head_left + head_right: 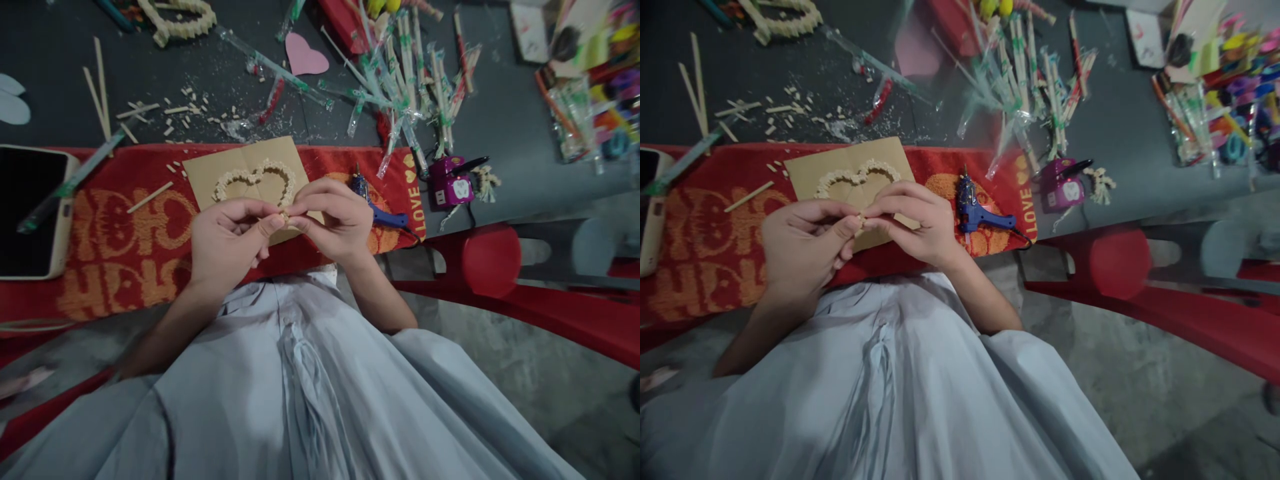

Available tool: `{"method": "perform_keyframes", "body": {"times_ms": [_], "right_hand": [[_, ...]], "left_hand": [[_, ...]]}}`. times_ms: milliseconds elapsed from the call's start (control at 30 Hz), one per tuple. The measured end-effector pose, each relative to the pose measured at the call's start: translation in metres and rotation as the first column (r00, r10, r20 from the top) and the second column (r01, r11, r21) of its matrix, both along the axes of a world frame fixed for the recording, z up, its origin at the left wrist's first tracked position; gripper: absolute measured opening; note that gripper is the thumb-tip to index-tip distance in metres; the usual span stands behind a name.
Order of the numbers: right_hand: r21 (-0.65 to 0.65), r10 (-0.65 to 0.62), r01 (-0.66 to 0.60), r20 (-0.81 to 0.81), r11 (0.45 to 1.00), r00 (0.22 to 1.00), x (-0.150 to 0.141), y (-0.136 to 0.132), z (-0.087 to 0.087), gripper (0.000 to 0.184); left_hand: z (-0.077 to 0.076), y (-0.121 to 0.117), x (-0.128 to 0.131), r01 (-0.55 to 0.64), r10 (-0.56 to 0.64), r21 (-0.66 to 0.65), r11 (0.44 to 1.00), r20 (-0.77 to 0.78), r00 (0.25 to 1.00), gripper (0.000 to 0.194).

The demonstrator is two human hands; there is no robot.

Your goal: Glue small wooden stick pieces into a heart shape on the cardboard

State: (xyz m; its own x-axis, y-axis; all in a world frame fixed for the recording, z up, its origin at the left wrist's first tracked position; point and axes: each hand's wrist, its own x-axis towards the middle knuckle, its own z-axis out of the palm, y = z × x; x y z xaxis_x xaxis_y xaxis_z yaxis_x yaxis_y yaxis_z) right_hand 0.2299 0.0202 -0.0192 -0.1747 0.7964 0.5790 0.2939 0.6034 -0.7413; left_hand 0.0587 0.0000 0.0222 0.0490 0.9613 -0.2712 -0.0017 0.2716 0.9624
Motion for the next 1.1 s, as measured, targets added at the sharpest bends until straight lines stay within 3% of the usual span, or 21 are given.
{"method": "perform_keyframes", "body": {"times_ms": [100, 267, 400, 533, 700, 933, 1100], "right_hand": [[-0.015, -0.017, 0.017, -0.005, 1.0, 1.0, 0.0, -0.002, -0.001, 0.031], [0.066, -0.053, 0.057, -0.059, 0.996, 0.997, -0.004, -0.005, -0.002, 0.03], [0.035, -0.049, 0.054, -0.12, 0.998, 0.992, -0.006, -0.006, 0.001, 0.026], [-0.08, -0.051, 0.038, -0.169, 0.996, 0.984, -0.004, -0.007, 0.002, 0.03], [-0.293, -0.019, -0.055, -0.245, 0.955, 0.969, -0.001, -0.007, -0.001, 0.044], [-0.418, -0.075, -0.089, -0.36, 0.904, 0.93, -0.005, -0.004, 0.007, 0.054], [-0.431, -0.133, -0.024, -0.33, 0.902, 0.935, 0.001, 0.002, 0.02, 0.048]], "left_hand": [[0.001, 0.0, 0.0, 0.001, -0.002, 0.011, 1.0, 0.005, 1.0, 0.016], [0.002, -0.001, 0.001, 0.013, -0.012, 0.047, 0.999, -0.031, 0.999, 0.016], [0.003, -0.001, 0.002, -0.004, 0.007, 0.105, 0.994, -0.032, 0.999, 0.02], [0.005, -0.001, 0.002, -0.018, 0.025, 0.137, 0.99, -0.05, 0.998, 0.017], [0.005, 0.0, 0.002, -0.036, 0.045, 0.126, 0.991, -0.069, 0.997, 0.011], [-0.001, 0.004, 0.001, -0.086, 0.087, 0.155, 0.984, -0.006, 0.996, 0.013], [-0.003, 0.003, -0.002, -0.074, 0.085, 0.174, 0.982, -0.055, 0.995, 0.017]]}}
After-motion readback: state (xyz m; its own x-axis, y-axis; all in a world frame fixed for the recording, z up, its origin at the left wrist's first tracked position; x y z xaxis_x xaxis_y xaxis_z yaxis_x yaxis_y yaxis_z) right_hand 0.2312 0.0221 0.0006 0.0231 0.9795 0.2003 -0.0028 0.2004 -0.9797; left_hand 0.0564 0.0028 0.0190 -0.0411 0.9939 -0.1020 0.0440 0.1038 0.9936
